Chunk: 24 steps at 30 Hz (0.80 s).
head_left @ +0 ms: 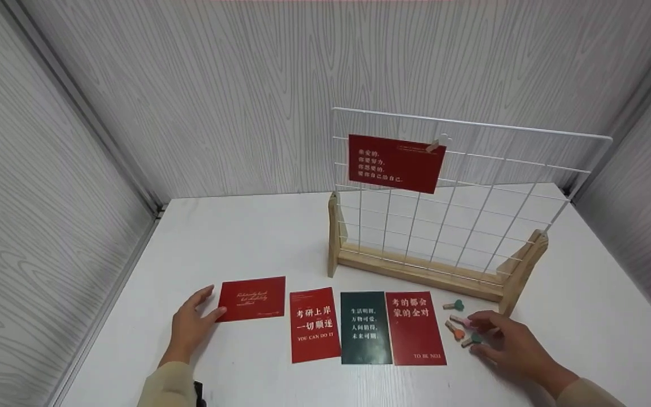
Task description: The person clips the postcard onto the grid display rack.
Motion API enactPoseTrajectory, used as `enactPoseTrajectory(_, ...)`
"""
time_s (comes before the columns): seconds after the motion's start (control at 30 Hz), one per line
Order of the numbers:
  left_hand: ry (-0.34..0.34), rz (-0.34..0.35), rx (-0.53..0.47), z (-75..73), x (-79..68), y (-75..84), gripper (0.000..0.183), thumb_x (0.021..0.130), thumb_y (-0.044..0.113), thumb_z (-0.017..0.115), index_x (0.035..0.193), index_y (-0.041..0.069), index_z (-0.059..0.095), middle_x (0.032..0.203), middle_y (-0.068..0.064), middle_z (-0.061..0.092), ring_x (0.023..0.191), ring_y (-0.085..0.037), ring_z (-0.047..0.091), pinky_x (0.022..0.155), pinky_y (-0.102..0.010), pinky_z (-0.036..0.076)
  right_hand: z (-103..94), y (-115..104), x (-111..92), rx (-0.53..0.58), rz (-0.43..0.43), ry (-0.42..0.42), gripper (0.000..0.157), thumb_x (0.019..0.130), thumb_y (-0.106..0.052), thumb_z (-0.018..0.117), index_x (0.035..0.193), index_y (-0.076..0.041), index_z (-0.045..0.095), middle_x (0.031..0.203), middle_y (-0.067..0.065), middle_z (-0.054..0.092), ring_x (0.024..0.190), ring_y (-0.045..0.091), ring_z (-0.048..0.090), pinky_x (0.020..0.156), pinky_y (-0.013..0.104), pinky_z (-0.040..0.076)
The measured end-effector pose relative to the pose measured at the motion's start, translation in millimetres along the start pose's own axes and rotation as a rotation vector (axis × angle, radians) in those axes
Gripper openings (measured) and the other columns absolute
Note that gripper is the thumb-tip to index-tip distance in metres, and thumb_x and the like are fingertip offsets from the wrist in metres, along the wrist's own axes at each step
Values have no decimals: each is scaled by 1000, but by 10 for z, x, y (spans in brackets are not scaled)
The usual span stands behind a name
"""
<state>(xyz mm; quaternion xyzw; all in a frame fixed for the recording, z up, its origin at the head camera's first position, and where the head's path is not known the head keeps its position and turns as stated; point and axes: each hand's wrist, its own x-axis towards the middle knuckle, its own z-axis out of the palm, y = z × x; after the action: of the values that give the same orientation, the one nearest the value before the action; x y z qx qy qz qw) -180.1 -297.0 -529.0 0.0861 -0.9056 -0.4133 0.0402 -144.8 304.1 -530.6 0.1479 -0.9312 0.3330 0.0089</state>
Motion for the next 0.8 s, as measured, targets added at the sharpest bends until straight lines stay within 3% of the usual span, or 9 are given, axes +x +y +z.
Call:
enactPoseTrajectory(0.13, -1, -15, 19, 8, 17, -9, 62, 76, 23, 65, 130, 16, 37, 130, -10, 39, 123, -27, 25, 94, -47, 25, 1, 2, 10, 2, -24, 13, 48, 66, -32, 73, 109, -27, 51, 97, -18, 55, 83, 1, 53, 71, 25, 46)
enactPoseTrajectory(0.33, -14, -27, 45, 11, 21, 4, 65, 74, 14, 67, 131, 16, 36, 130, -8, 38, 124, -26, 22, 96, -46, 22, -17, -17, 19, 12, 15, 4, 47, 66, -28, 74, 108, -30, 51, 97, -18, 54, 84, 2, 52, 72, 25, 46)
enactPoseTrajectory(0.57, -14, -45, 69, 44, 26, -36, 64, 75, 16, 67, 131, 18, 36, 132, -6, 37, 124, -26, 21, 95, -48, 22, -19, -21, 17, 25, 35, -40, 39, 69, -30, 71, 104, -31, 54, 94, -18, 54, 83, 3, 52, 71, 25, 45)
enactPoseTrajectory(0.8, -69, -41, 73, 35, -12, -63, 67, 75, 19, 67, 133, 18, 32, 135, -8, 31, 125, -29, 18, 94, -51, 21, -8, -9, 2, 27, 41, -55, 33, 70, -30, 70, 99, -31, 56, 93, -17, 54, 79, 4, 52, 70, 23, 46)
